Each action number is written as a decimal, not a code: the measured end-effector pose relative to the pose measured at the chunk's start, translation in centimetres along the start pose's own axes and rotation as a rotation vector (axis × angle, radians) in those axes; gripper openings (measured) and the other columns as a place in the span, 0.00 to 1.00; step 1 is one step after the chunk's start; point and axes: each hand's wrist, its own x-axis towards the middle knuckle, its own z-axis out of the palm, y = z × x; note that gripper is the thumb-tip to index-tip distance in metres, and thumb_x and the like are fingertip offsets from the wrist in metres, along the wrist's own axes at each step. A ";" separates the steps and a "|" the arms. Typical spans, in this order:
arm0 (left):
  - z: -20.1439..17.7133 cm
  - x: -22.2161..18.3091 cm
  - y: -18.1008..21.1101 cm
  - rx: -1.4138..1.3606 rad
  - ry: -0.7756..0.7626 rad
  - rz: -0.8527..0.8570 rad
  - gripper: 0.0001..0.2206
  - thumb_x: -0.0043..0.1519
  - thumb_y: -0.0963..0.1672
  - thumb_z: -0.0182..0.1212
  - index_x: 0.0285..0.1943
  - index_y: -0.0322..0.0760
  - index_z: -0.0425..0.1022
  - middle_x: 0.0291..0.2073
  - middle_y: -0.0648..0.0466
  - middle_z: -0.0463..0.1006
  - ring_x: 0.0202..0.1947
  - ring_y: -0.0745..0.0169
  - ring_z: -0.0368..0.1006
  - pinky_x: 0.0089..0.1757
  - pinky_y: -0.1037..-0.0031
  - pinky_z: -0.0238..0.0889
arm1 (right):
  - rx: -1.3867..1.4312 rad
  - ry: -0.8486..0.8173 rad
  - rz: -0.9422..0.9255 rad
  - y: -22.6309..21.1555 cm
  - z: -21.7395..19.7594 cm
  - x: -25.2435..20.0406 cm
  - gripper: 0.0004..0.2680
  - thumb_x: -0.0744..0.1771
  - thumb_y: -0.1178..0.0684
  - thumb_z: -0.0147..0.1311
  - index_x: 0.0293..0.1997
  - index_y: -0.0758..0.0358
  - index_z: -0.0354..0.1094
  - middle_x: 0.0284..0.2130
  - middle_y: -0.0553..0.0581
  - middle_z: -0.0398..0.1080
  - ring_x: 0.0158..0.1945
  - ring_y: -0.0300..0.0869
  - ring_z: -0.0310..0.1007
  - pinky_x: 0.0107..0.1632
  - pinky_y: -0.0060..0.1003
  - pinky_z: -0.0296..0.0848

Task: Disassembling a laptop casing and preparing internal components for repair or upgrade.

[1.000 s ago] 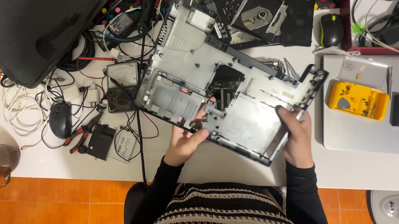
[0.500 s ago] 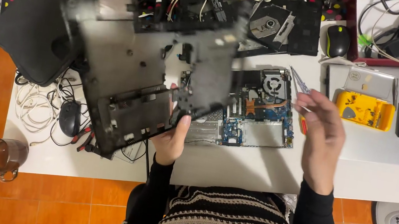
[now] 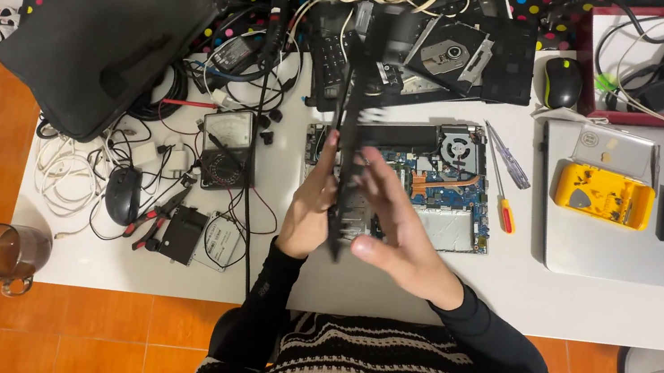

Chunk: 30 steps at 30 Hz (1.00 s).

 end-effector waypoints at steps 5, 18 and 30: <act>6.3 2.1 8.5 1.338 -0.021 0.331 0.45 0.59 0.31 0.55 0.79 0.74 0.49 0.80 0.45 0.46 0.80 0.32 0.50 0.72 0.43 0.54 | -0.113 0.290 0.245 1.3 -1.2 -0.9 0.28 0.67 0.51 0.57 0.75 0.70 0.51 0.59 0.60 0.65 0.61 0.44 0.64 0.65 0.38 0.63; 6.3 1.4 11.7 1.338 0.150 0.420 0.53 0.49 0.56 0.66 0.80 0.32 0.41 0.78 0.47 0.47 0.77 0.41 0.44 0.70 0.39 0.33 | 0.681 0.751 0.193 5.2 -8.9 -7.6 0.17 0.62 0.59 0.46 0.57 0.67 0.66 0.47 0.60 0.71 0.45 0.47 0.71 0.44 0.38 0.72; 5.9 -2.3 10.5 0.411 0.432 -0.335 0.28 0.75 0.50 0.34 0.78 0.26 0.49 0.73 0.39 0.61 0.74 0.49 0.57 0.68 0.67 0.49 | -0.716 0.528 -0.085 10.6 -14.9 -20.9 0.14 0.60 0.60 0.70 0.28 0.60 0.58 0.23 0.50 0.67 0.26 0.34 0.65 0.34 0.29 0.67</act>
